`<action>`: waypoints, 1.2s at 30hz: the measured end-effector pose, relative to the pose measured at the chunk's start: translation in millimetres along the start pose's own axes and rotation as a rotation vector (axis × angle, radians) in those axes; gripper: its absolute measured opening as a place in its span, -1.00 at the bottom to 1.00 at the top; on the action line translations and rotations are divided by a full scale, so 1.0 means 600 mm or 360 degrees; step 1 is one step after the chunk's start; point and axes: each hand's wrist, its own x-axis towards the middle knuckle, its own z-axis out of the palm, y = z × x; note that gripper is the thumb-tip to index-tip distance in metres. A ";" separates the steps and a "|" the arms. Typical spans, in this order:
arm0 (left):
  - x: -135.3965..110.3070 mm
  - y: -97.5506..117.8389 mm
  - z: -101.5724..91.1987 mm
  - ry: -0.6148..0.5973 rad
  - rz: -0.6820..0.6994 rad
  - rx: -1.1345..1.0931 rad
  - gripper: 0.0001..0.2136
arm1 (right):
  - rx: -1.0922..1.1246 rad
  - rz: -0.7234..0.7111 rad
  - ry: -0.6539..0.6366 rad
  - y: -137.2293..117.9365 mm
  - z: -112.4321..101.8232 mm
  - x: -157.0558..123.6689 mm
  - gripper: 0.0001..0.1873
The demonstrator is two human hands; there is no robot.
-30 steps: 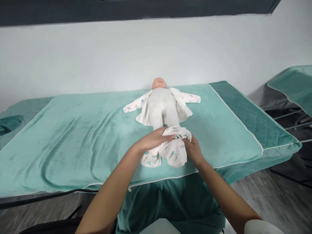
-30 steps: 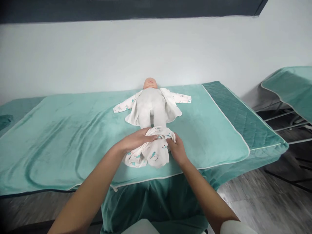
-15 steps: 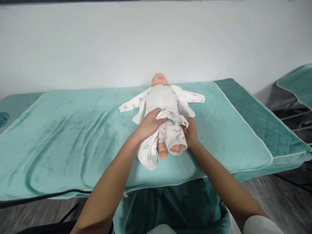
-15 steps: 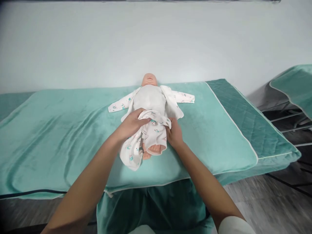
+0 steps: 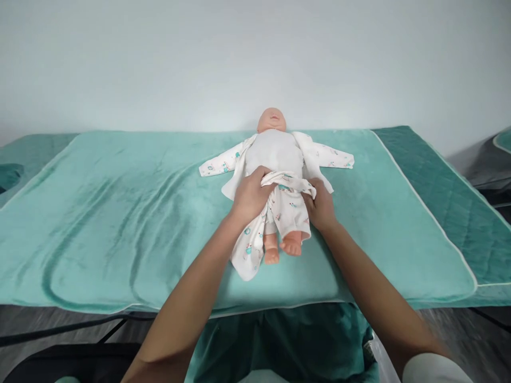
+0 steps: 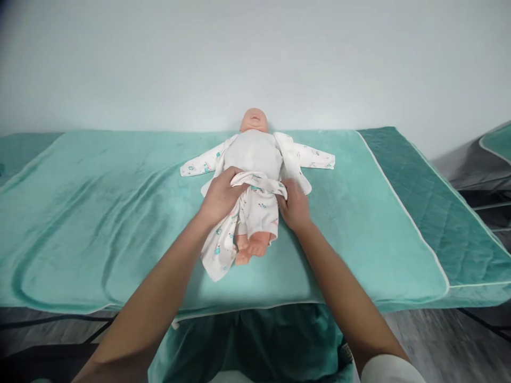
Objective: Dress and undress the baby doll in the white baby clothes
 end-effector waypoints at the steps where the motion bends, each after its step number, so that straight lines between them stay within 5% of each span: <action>1: -0.001 -0.002 -0.006 -0.0076 -0.0012 -0.0132 -0.85 | 0.0034 -0.0082 0.0077 -0.003 -0.001 -0.002 -0.80; 4: -0.009 -0.017 -0.033 -0.0394 -0.0098 -0.0490 -0.75 | 0.0169 -0.0387 0.0210 -0.020 -0.009 -0.009 -0.73; 6: -0.016 -0.034 -0.049 -0.0559 -0.0163 -0.0684 -0.67 | 0.0309 -0.0536 0.0087 -0.039 -0.020 -0.005 -0.66; 9: -0.021 -0.053 -0.055 -0.0568 -0.0271 -0.1017 -0.61 | 0.0437 -0.0483 -0.0458 -0.082 -0.048 0.026 -0.65; 12: -0.016 -0.051 -0.038 -0.0340 -0.0319 -0.1294 -0.63 | 0.0333 -0.0246 -0.1140 -0.132 -0.067 0.079 -0.64; 14: -0.008 -0.041 -0.023 -0.0147 -0.0291 -0.1391 -0.65 | 0.0384 -0.0101 -0.1395 -0.156 -0.063 0.109 -0.60; 18: 0.013 -0.021 -0.002 0.0160 -0.0230 -0.1440 -0.61 | 0.0683 0.0188 -0.1282 -0.157 -0.021 0.117 -0.58; 21: 0.016 -0.016 0.002 0.0203 -0.0207 -0.1338 -0.63 | 0.1044 0.0363 -0.1095 -0.130 0.001 0.097 -0.61; 25: -0.008 -0.013 -0.007 -0.0066 -0.0285 -0.1197 -0.60 | 0.1633 0.0599 -0.0843 -0.105 0.009 0.087 -0.65; 29: -0.032 -0.012 -0.014 -0.0372 -0.0416 -0.0950 -0.54 | 0.1835 0.0650 -0.0670 -0.102 0.014 0.090 -0.67; 36: 0.000 -0.023 0.016 0.0314 -0.0233 -0.1049 -0.74 | 0.1303 0.0124 -0.1190 -0.110 -0.004 0.090 -0.58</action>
